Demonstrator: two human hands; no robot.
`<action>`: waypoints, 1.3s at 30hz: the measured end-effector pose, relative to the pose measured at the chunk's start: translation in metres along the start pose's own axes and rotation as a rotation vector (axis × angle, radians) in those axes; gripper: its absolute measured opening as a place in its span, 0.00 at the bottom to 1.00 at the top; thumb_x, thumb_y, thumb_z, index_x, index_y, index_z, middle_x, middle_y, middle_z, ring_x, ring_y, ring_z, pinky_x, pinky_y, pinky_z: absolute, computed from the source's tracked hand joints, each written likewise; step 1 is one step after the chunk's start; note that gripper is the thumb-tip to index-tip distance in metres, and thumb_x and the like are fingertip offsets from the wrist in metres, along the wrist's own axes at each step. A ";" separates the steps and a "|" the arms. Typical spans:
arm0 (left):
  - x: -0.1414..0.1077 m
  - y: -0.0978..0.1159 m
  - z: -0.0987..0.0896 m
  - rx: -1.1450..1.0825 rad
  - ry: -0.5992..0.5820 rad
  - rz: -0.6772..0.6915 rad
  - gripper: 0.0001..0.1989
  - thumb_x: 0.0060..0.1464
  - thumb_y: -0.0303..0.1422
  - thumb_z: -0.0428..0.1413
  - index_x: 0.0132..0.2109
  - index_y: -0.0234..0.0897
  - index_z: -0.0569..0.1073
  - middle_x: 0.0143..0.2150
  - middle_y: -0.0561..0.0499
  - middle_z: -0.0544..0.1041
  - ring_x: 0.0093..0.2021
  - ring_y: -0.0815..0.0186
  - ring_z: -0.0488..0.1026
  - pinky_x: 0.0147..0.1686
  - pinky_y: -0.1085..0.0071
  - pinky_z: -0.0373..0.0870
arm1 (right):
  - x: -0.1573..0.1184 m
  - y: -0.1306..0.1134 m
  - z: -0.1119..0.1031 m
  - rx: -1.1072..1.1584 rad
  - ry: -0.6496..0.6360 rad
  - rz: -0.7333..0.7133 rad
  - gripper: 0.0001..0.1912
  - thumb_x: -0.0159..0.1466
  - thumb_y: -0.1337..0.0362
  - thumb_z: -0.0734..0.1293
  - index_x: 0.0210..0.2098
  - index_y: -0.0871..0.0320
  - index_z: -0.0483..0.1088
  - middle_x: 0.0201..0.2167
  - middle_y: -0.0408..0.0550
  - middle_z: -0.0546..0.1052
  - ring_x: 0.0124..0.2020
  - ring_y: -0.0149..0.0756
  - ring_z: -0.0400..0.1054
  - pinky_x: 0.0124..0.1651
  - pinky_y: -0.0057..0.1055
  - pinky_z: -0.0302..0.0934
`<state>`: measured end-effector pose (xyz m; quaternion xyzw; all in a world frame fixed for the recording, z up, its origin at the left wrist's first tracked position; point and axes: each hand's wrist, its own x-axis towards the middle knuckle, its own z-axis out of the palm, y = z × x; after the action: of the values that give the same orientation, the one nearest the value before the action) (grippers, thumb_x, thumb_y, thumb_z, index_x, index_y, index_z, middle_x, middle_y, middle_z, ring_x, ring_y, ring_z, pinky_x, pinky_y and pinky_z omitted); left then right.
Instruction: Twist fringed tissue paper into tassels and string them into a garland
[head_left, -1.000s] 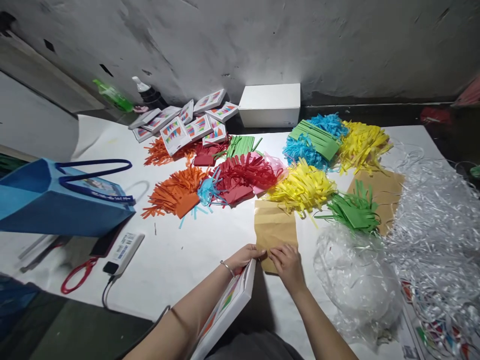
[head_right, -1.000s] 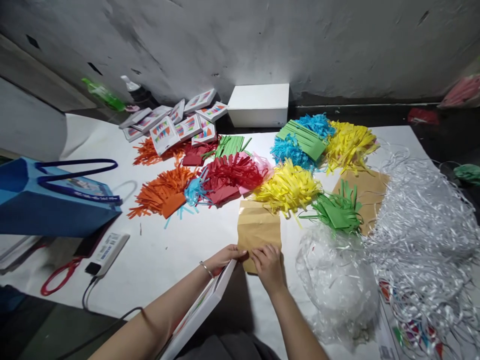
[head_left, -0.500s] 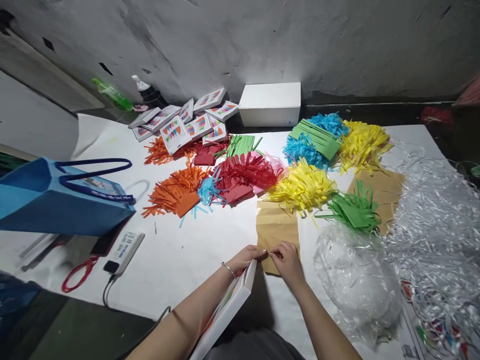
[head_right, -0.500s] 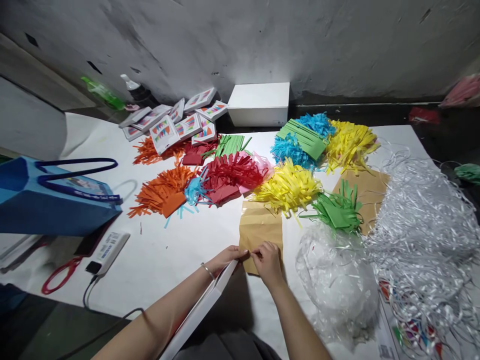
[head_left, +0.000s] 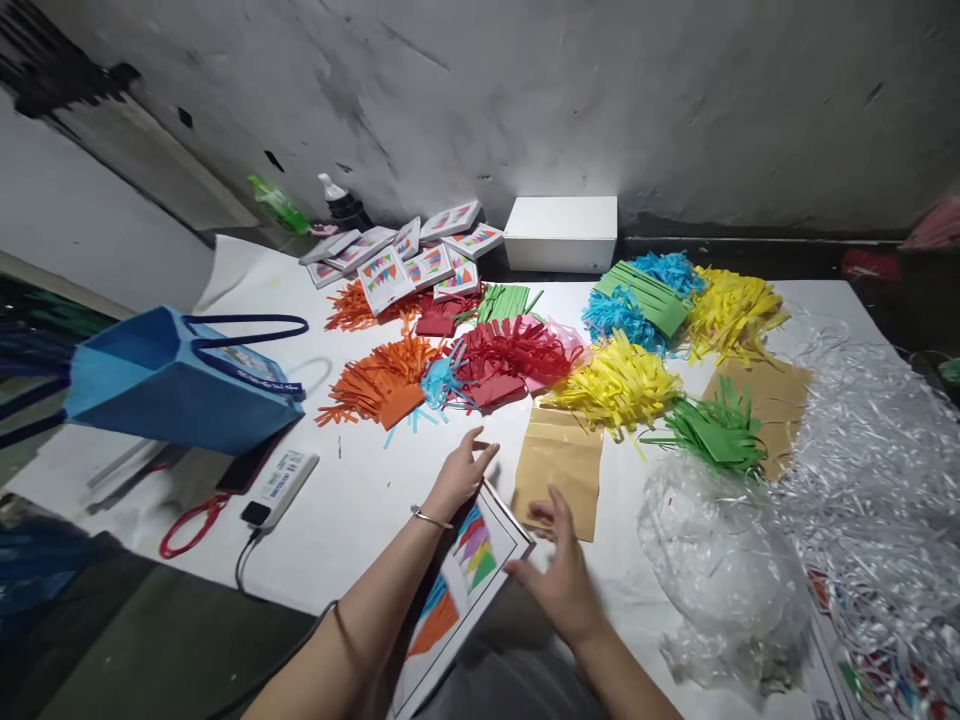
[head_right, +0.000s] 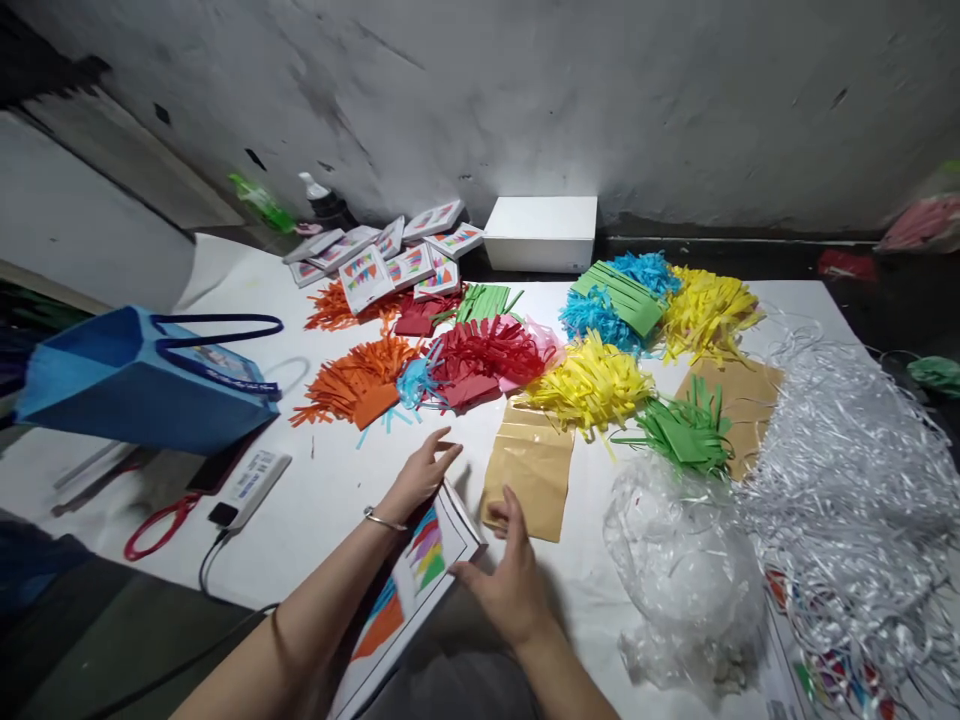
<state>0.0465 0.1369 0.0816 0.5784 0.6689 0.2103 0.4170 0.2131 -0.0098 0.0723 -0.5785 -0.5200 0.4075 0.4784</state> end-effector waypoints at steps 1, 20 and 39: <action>-0.003 0.010 -0.013 0.085 0.064 0.074 0.26 0.55 0.47 0.53 0.54 0.35 0.70 0.46 0.42 0.78 0.42 0.56 0.75 0.46 0.62 0.67 | 0.002 -0.006 0.009 0.010 -0.025 -0.006 0.44 0.57 0.55 0.71 0.65 0.55 0.46 0.48 0.54 0.72 0.45 0.42 0.70 0.46 0.37 0.66; -0.126 0.055 -0.127 -0.024 0.059 0.771 0.08 0.60 0.31 0.53 0.41 0.38 0.77 0.39 0.47 0.74 0.40 0.65 0.72 0.41 0.69 0.70 | 0.021 -0.136 -0.018 -0.004 -0.048 -0.413 0.02 0.63 0.66 0.66 0.33 0.55 0.70 0.31 0.44 0.72 0.36 0.35 0.67 0.41 0.32 0.61; -0.150 0.060 -0.124 -0.017 -0.018 0.776 0.08 0.59 0.26 0.52 0.42 0.38 0.76 0.38 0.48 0.72 0.40 0.66 0.71 0.40 0.70 0.69 | 0.031 -0.153 0.013 -0.172 -0.151 -0.279 0.05 0.57 0.66 0.69 0.29 0.57 0.68 0.24 0.38 0.67 0.24 0.28 0.59 0.27 0.25 0.54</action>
<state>-0.0196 0.0340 0.2452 0.7868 0.3949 0.3529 0.3170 0.1717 0.0230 0.2194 -0.5073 -0.6625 0.3336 0.4388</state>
